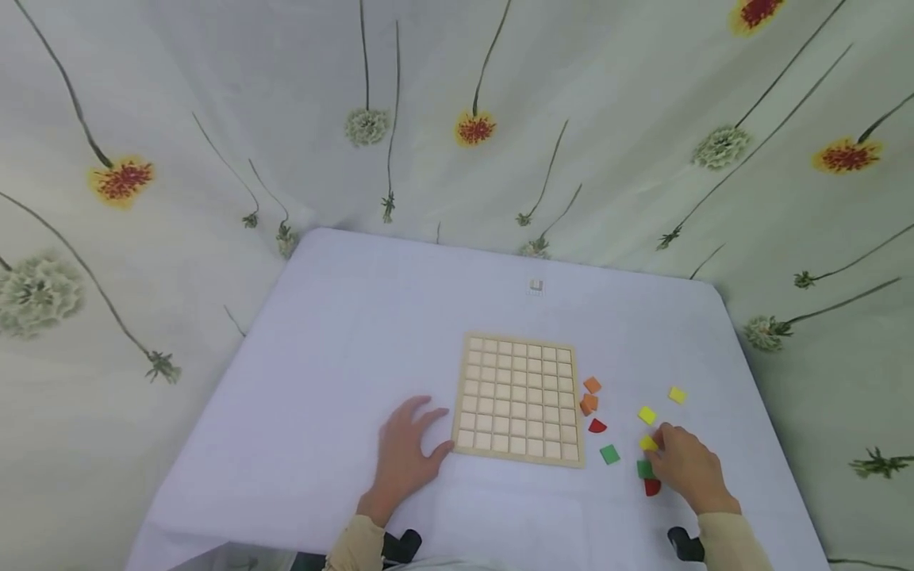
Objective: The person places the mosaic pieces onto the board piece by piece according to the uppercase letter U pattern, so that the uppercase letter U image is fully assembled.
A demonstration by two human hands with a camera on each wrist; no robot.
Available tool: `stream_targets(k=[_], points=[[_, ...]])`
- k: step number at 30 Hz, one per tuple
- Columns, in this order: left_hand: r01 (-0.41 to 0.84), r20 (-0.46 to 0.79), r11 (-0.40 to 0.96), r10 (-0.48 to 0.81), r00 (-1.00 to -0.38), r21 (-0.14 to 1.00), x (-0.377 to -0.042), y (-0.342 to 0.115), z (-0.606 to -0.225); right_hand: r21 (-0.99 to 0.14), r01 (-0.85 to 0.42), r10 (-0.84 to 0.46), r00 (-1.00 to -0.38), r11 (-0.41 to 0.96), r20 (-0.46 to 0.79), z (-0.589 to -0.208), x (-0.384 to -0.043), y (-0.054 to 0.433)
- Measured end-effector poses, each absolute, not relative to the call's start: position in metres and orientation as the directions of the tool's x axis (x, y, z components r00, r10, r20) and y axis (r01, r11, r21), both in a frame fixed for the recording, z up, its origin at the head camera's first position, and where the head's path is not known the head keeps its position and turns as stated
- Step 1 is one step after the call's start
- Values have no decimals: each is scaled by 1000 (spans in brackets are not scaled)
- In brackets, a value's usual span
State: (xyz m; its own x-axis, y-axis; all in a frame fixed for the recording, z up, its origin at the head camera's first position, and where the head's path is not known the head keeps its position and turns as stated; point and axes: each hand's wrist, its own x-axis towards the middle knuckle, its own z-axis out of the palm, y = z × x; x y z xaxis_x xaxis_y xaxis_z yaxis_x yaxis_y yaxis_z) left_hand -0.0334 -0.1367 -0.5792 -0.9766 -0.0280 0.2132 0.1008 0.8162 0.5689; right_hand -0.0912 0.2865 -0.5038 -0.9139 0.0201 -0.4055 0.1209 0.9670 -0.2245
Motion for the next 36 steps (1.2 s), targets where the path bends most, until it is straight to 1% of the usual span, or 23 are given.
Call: stream_targets(k=[3,10,16,25,36], points=[[94,214,816,-38,-976,570,-31,-136,-578,-215,107,13,-918,971,-396,-505,-91,285],[77,200,825,-45,-979,560,-31,-136,-577,-166,30,-34,-928,986,-370,-509,-94,284],[68,190,825,-48,-981,561,-31,-135,-576,-151,6,-52,-926,988,-375,-508,-95,283],[54,173,819,-56,-983,571,-31,-135,-573,-124,-12,-63,-909,992,-411,-509,-95,282],[67,196,825,-54,-979,562,-29,-140,-575,-95,-55,-92,-889,994,-449,-502,-94,274]])
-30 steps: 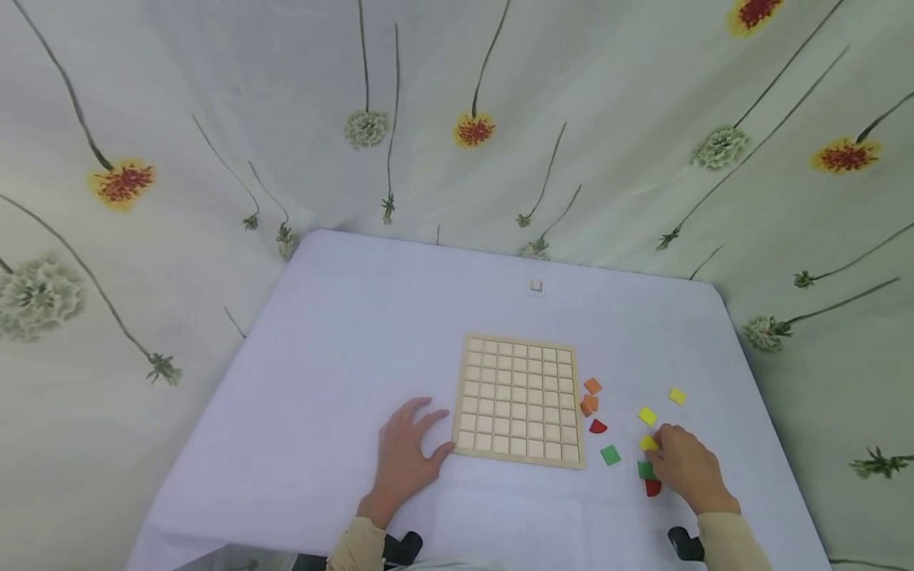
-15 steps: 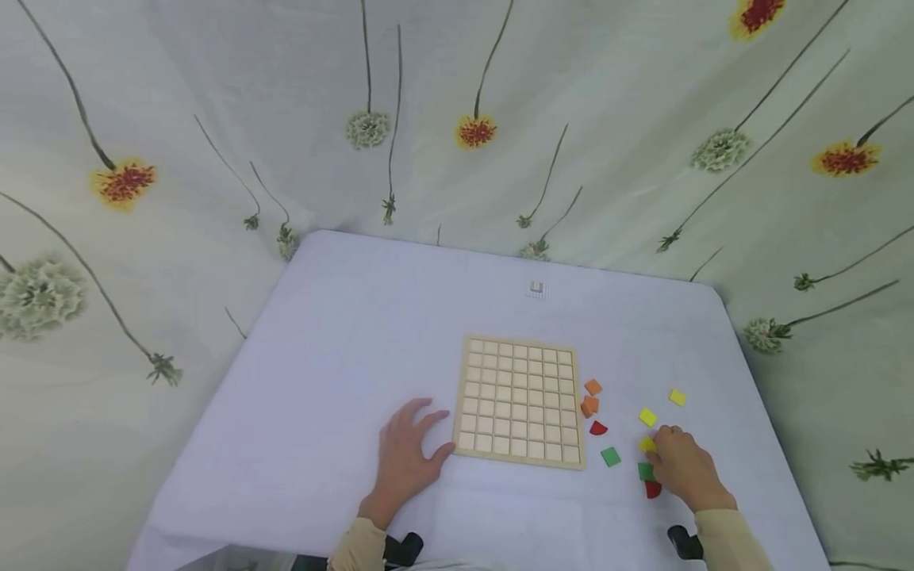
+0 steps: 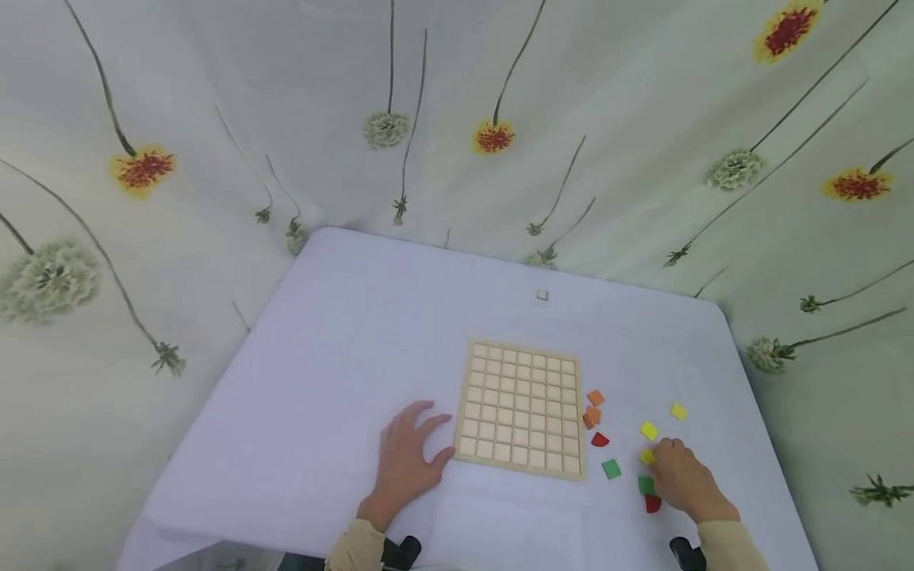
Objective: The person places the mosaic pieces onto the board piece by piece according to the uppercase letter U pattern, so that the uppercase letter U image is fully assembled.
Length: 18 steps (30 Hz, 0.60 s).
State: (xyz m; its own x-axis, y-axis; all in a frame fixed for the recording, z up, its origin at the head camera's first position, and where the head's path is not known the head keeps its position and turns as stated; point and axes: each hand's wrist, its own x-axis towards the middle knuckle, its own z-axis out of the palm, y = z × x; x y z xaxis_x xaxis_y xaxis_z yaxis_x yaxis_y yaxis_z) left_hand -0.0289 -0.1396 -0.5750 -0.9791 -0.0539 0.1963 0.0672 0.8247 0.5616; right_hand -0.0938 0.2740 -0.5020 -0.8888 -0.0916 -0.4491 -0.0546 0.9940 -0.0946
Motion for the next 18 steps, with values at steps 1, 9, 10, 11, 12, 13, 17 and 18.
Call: stream_targets(k=[1,9,10,11,12,13,17,18], points=[[66,193,823,-54,-980,565,-28,-140,-575,-101,-63,-102,-887,993,-451,-500,-94,273],[56,162,811,-49,-986,582,-23,-143,-571,-113,-202,-230,-899,973,-372,-485,-107,242],[57,162,808,-48,-986,586,-23,-144,-571,-116,-216,-244,-899,970,-363,-483,-111,234],[59,162,805,-46,-986,590,-23,-145,-570,-131,-217,-251,-899,967,-360,-482,-114,225],[64,165,804,-43,-985,591,-23,-146,-570,-147,-221,-260,-898,964,-356,-480,-118,217],[69,167,799,-40,-985,597,-22,-146,-570,-160,-220,-264,-896,962,-357,-479,-123,209],[92,181,803,-20,-983,589,-23,-149,-572,-224,-215,-285,-890,951,-357,-480,-141,175],[97,185,804,-17,-983,587,-23,-150,-573,-228,-231,-301,-888,946,-349,-481,-146,166]])
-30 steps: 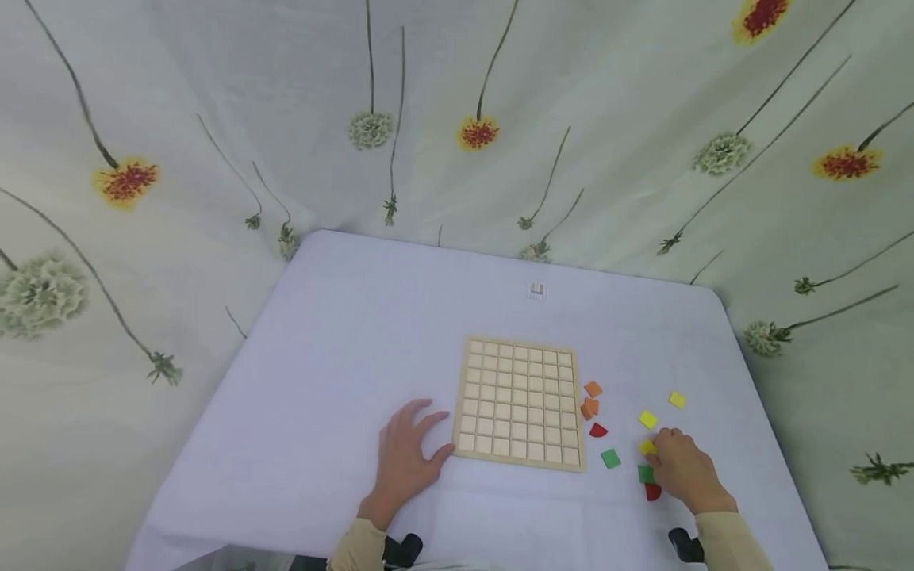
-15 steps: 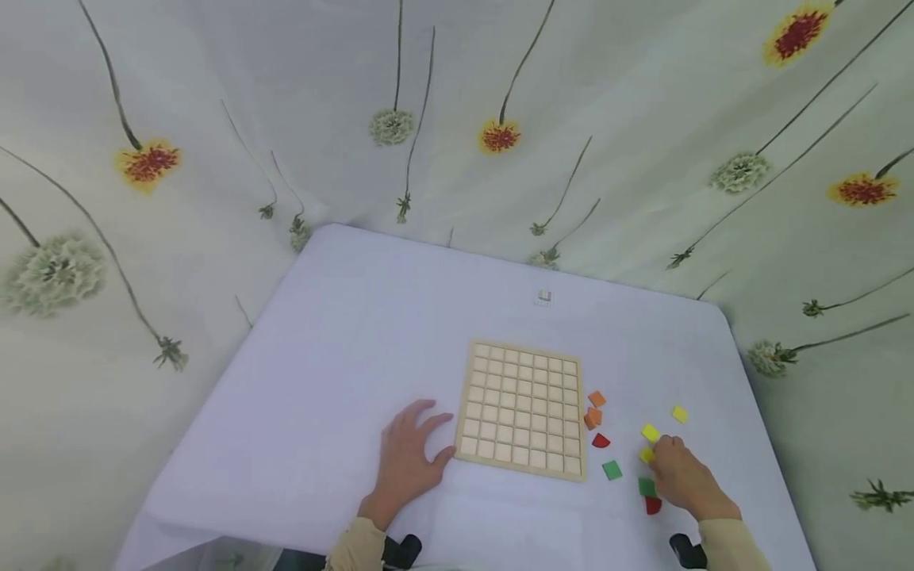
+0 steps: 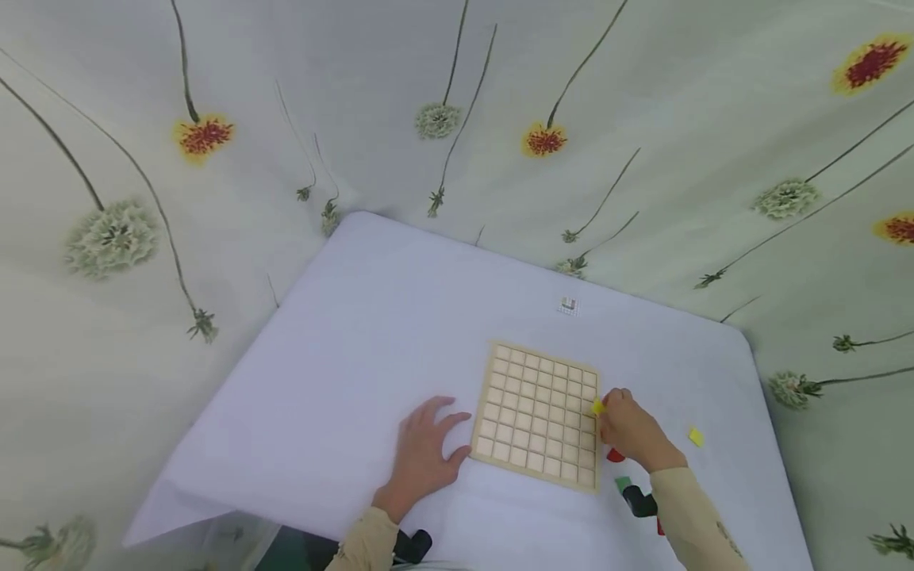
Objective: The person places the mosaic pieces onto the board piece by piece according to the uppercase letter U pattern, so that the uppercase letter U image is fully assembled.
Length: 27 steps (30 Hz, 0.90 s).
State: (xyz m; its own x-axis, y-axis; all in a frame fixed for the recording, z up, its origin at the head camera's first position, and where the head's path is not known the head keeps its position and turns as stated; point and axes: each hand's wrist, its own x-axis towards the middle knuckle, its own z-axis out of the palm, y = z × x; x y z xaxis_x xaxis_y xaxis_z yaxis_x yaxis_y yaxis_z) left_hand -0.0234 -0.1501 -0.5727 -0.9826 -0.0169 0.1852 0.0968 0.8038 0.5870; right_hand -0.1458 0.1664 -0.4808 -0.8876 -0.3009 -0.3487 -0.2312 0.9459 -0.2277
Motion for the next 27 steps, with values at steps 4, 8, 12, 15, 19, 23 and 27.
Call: stream_targets(k=[4,8,12,15,19,23,27], points=[[111,196,804,-7,-981,584,-23,-152,-575,-253,-277,-354,-870,927,-344,-485,-161,136],[119,205,807,-2,-979,579,-22,-154,-578,-270,-341,-416,-855,901,-309,-488,-171,110],[128,216,799,-2,-976,587,-21,-154,-577,-261,-387,-452,-849,885,-273,-490,-177,87],[128,211,795,0,-978,593,-19,-155,-576,-243,-395,-454,-845,886,-282,-492,-180,71],[114,166,785,15,-986,609,-18,-154,-574,-219,-399,-450,-844,891,-293,-496,-182,60],[92,129,782,15,-991,616,-18,-155,-572,-192,-420,-460,-840,887,-287,-501,-186,51],[84,123,791,11,-992,606,-17,-159,-572,-158,-450,-477,-836,879,-272,-502,-187,43]])
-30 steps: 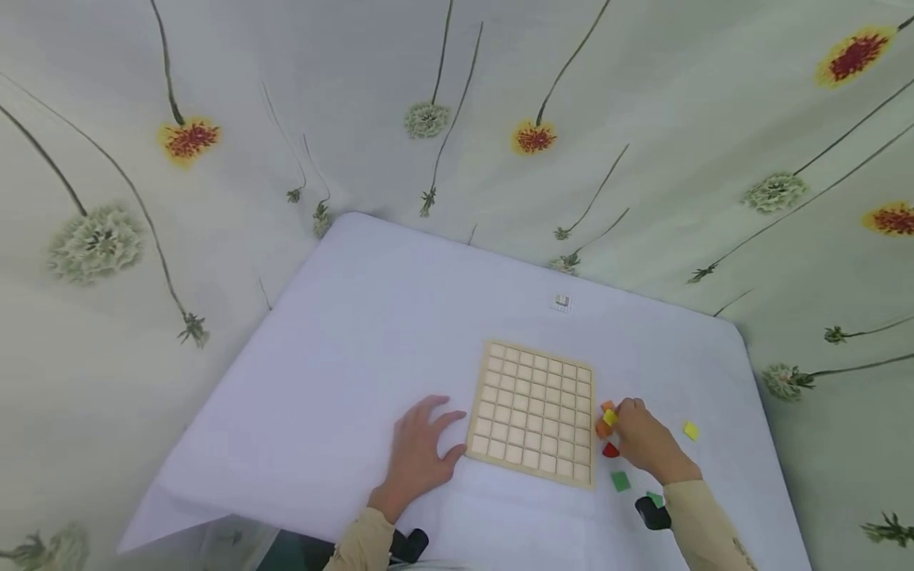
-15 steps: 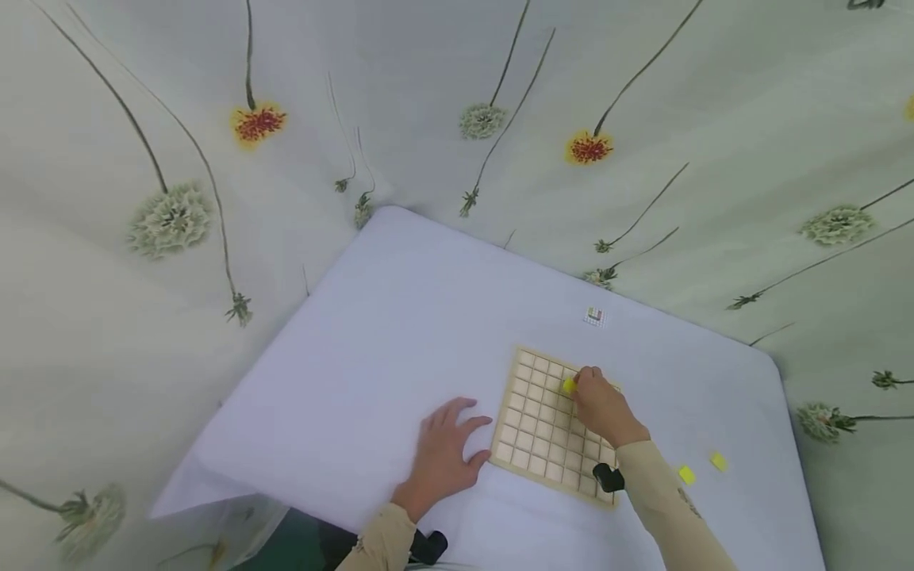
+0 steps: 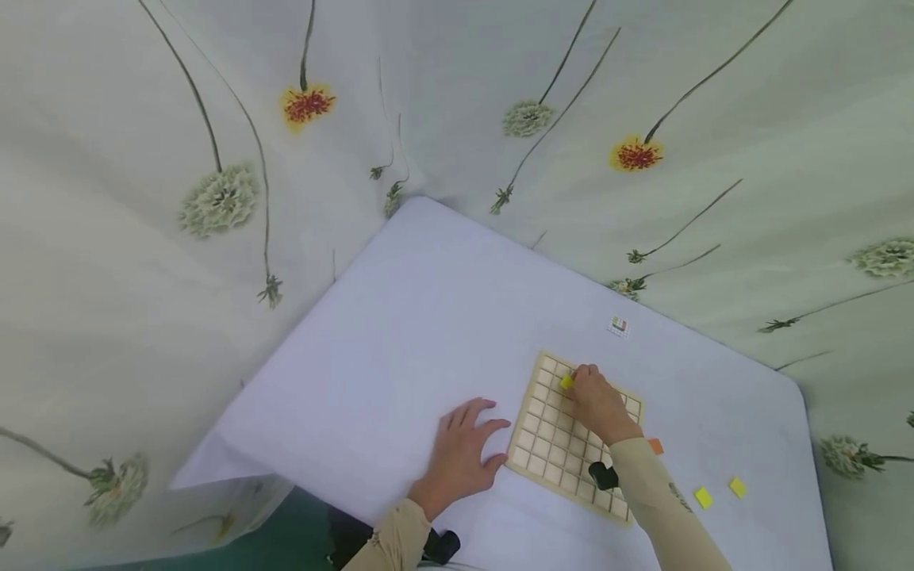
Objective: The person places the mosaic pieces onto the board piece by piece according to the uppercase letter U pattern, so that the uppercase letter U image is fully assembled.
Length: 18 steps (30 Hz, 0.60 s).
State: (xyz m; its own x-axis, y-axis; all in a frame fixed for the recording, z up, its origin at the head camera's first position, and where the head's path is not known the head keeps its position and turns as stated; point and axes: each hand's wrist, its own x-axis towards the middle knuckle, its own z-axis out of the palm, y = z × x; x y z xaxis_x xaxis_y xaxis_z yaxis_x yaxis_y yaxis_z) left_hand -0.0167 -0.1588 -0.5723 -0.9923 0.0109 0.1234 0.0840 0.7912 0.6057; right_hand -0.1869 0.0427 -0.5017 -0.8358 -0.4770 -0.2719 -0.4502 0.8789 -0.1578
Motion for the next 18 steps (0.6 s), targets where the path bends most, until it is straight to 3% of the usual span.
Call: stream_targets(k=[8,18], points=[[73,95,794,19,-995,603,-17,-159,-571,-144,-521,-540,-809,841,-233,-502,-185,37],[77,108,798,14,-994,598,-16,-159,-570,-155,-509,-531,-817,847,-223,-505,-186,36]])
